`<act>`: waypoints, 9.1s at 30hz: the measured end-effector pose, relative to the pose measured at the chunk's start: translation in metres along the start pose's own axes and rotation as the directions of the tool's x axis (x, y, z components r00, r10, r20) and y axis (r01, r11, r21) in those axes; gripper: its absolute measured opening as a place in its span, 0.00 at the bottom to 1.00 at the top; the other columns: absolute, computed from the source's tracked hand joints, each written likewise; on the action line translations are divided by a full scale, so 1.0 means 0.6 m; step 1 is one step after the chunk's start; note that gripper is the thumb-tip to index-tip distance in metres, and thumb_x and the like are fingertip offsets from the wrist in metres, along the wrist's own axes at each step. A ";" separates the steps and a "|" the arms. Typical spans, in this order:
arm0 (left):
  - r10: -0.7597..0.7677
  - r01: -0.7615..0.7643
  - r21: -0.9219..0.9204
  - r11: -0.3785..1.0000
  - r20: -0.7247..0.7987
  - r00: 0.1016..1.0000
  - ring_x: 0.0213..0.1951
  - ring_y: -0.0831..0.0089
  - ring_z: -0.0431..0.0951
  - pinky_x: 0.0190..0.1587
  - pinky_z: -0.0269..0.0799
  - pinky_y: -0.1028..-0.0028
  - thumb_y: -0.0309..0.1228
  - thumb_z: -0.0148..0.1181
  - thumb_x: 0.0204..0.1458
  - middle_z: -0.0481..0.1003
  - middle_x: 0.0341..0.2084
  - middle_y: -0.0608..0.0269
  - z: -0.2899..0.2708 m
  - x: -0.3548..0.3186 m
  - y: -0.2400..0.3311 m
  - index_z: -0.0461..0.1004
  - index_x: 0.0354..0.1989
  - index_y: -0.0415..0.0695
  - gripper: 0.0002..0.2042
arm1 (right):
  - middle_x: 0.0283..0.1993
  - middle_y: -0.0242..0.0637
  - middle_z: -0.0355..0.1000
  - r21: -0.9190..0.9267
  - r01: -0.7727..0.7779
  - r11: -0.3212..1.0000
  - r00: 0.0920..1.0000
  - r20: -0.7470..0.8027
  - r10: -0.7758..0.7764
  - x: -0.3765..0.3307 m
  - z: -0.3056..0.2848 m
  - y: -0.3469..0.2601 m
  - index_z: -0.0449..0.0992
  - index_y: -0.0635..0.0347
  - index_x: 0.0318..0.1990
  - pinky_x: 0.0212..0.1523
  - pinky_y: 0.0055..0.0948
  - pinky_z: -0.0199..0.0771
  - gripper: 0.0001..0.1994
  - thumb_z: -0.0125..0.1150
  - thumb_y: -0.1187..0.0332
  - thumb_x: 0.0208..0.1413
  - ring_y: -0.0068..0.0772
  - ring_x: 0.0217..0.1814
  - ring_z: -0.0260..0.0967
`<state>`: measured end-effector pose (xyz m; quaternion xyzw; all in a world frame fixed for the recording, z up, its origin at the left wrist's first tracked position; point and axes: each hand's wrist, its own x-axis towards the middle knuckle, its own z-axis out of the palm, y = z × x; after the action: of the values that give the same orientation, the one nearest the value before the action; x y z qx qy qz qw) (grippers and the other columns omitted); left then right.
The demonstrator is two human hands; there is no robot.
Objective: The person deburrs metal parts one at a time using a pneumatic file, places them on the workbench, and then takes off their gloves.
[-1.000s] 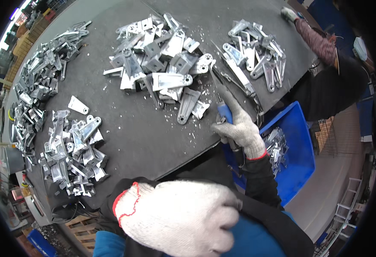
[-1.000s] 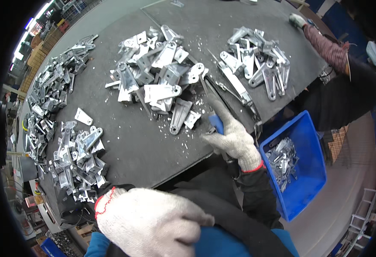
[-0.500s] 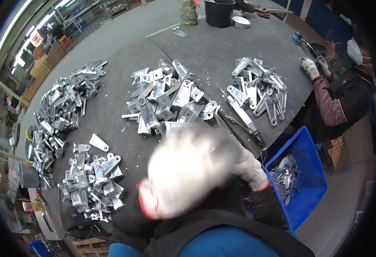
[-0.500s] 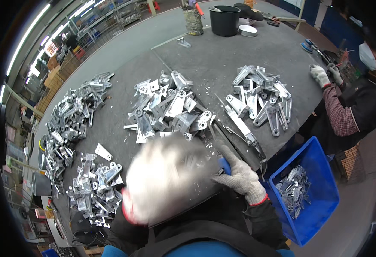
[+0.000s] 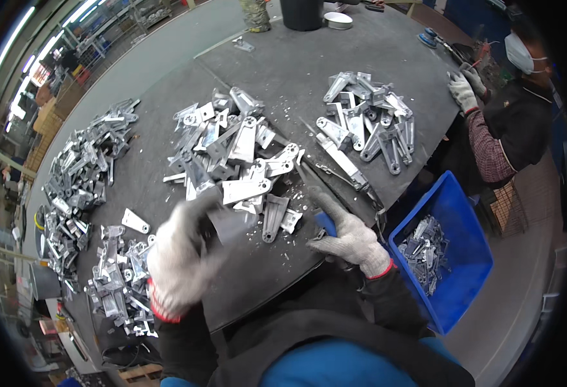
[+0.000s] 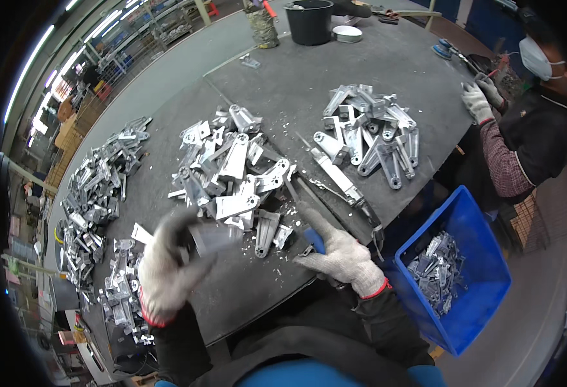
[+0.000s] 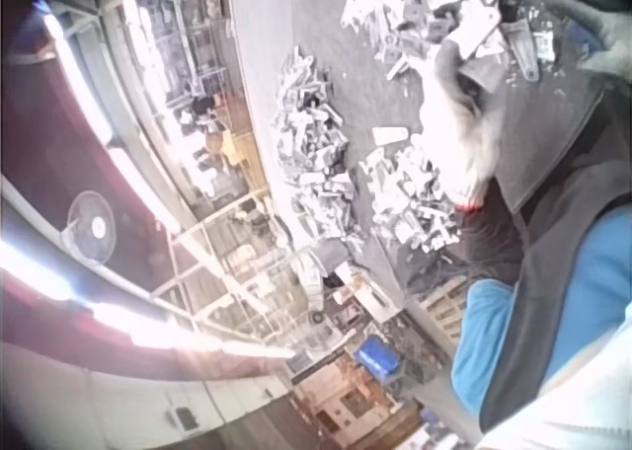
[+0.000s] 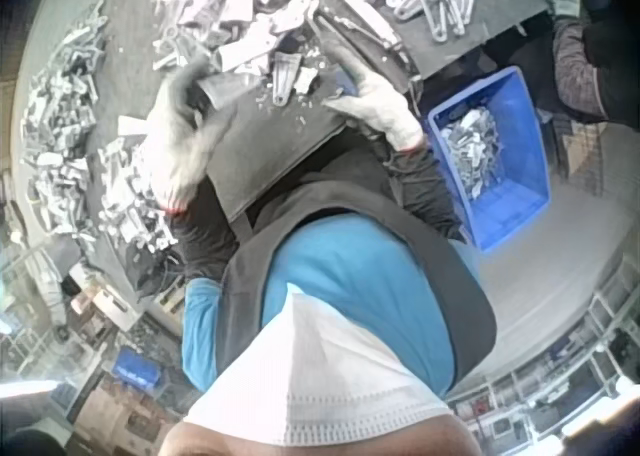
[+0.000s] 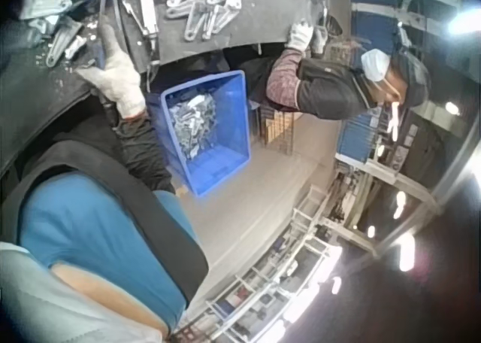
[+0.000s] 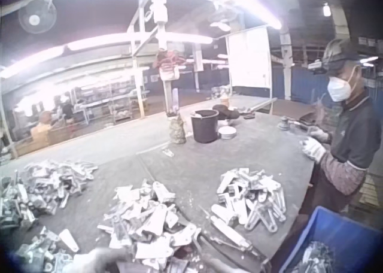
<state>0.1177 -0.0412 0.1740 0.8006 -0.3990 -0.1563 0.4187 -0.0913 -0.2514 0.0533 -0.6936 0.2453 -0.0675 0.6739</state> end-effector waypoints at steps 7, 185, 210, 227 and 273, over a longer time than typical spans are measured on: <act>0.007 -0.007 0.008 1.000 0.061 0.998 0.55 0.60 0.80 0.60 0.77 0.62 0.22 0.76 0.44 0.79 0.53 0.55 0.088 -0.123 -0.103 0.68 0.69 0.45 0.40 | 0.49 0.39 0.77 0.054 -0.098 0.994 0.994 -0.044 0.101 -0.007 0.014 -0.001 0.51 0.55 0.81 0.28 0.27 0.79 0.54 0.79 0.68 0.49 0.23 0.26 0.73; 0.085 0.077 -0.561 0.824 0.256 0.963 0.49 0.69 0.76 0.50 0.74 0.70 0.38 0.63 0.64 0.76 0.49 0.53 0.249 0.276 0.144 0.69 0.65 0.30 0.28 | 0.30 0.36 0.76 -0.031 -0.195 0.980 0.980 0.020 0.196 -0.021 -0.009 -0.003 0.51 0.39 0.83 0.20 0.30 0.73 0.51 0.77 0.57 0.54 0.25 0.21 0.72; -0.217 0.075 -0.661 0.746 -0.136 0.967 0.36 0.75 0.80 0.39 0.76 0.76 0.26 0.67 0.58 0.82 0.38 0.60 0.081 -0.053 -0.063 0.79 0.53 0.36 0.15 | 0.25 0.29 0.72 -0.210 -0.086 0.974 0.996 -0.011 0.086 -0.025 -0.006 -0.032 0.46 0.37 0.84 0.20 0.24 0.73 0.52 0.75 0.56 0.56 0.20 0.20 0.71; -0.112 -0.040 -0.739 0.673 -0.156 0.981 0.40 0.69 0.78 0.50 0.77 0.68 0.78 0.56 0.50 0.78 0.40 0.55 0.164 -0.054 -0.155 0.66 0.69 0.37 0.55 | 0.53 0.47 0.77 -0.006 -0.133 0.991 0.989 0.059 0.133 -0.058 -0.021 -0.028 0.47 0.35 0.83 0.32 0.30 0.80 0.54 0.76 0.52 0.51 0.29 0.29 0.76; -0.227 0.100 -0.566 0.818 -0.158 0.961 0.53 0.68 0.82 0.57 0.78 0.68 0.19 0.73 0.52 0.83 0.51 0.58 0.234 -0.183 -0.159 0.79 0.57 0.38 0.22 | 0.41 0.44 0.77 -0.788 0.143 0.599 0.924 0.322 0.204 -0.160 0.120 -0.113 0.70 0.44 0.72 0.33 0.46 0.81 0.36 0.76 0.56 0.55 0.48 0.34 0.79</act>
<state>0.0147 -0.0018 0.0047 0.6890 -0.2175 -0.2113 0.6582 -0.1273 -0.1473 0.1356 -0.9158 0.1260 0.1972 0.3264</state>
